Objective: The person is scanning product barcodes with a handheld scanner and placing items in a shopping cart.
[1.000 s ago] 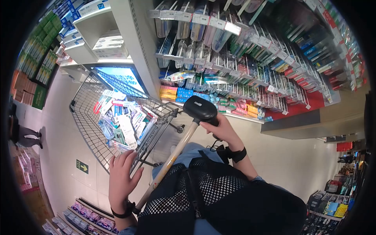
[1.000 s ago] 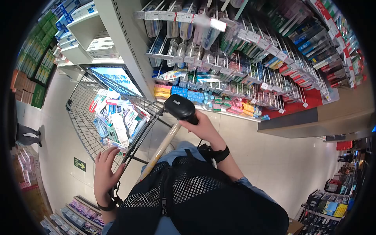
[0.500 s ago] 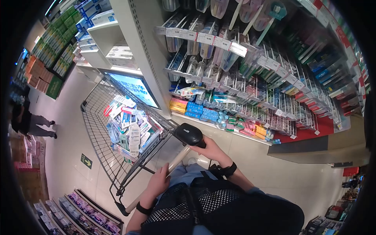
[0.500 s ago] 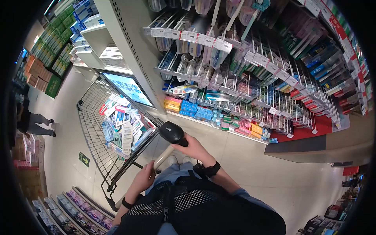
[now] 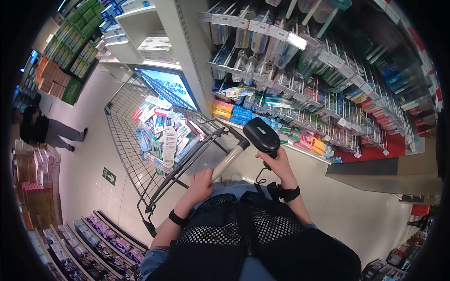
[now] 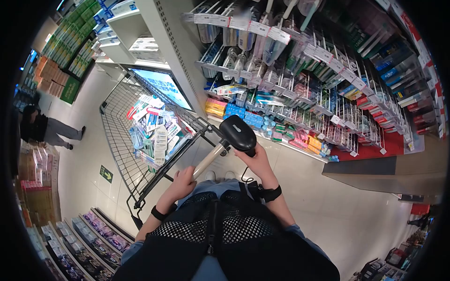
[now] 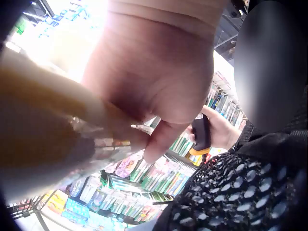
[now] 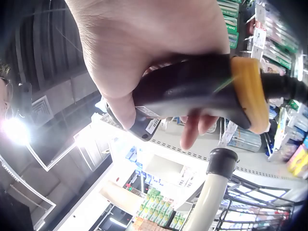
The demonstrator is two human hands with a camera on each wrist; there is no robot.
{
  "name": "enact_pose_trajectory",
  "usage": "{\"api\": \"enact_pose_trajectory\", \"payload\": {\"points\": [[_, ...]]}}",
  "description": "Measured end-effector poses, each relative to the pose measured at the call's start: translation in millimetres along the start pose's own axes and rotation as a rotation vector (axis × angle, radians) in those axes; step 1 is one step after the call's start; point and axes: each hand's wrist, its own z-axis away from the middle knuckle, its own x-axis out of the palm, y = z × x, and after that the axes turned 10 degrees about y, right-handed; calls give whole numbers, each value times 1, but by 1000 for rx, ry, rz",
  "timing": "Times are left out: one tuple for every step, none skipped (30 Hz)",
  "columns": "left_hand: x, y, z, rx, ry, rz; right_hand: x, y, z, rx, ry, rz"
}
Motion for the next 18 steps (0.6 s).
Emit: {"api": "enact_pose_trajectory", "payload": {"points": [[3, -2, 2, -9, 9, -3, 1, 1, 0, -9, 0, -1], [8, -7, 1, 52, 70, -6, 3, 1, 0, -12, -11, -5], [11, -10, 1, 116, 129, -10, 6, -1, 1, 8, -10, -11], [12, -13, 1, 135, 120, 4, 9, -1, 1, 28, -6, -16], [13, -16, 1, 131, 123, 1, 14, 0, 1, 27, -10, -18], [13, -18, 1, 156, 122, 5, 17, 1, 1, 13, -27, 10], [13, -19, 1, 181, 120, 11, 19, 1, 1, -1, -42, 40], [12, -19, 1, 178, 119, 16, 23, 2, 1, 2, -43, 44], [10, -18, 1, 168, 86, 26, 27, 3, 1, -5, -47, 49], [9, -18, 1, 158, 53, 37, 31, 4, 1, -14, -50, 53], [10, -19, 1, 157, 52, 42, 33, 5, 1, -12, -49, 58], [11, -21, 1, 173, 57, 48, 36, 6, 0, 6, -53, 78], [11, -22, 1, 189, 63, 53, 38, 8, -1, 23, -57, 98], [11, -22, 1, 189, 63, 55, 39, 9, -2, 23, -56, 100], [10, -21, 1, 178, 54, 63, 40, 11, -2, 18, -54, 107], [10, -21, 1, 167, 44, 71, 41, 13, -2, 14, -52, 113], [10, -21, 1, 167, 43, 72, 42, 14, -3, 15, -51, 114], [10, -21, 1, 162, 35, 89, 42, 15, -3, 13, -42, 115]]}}
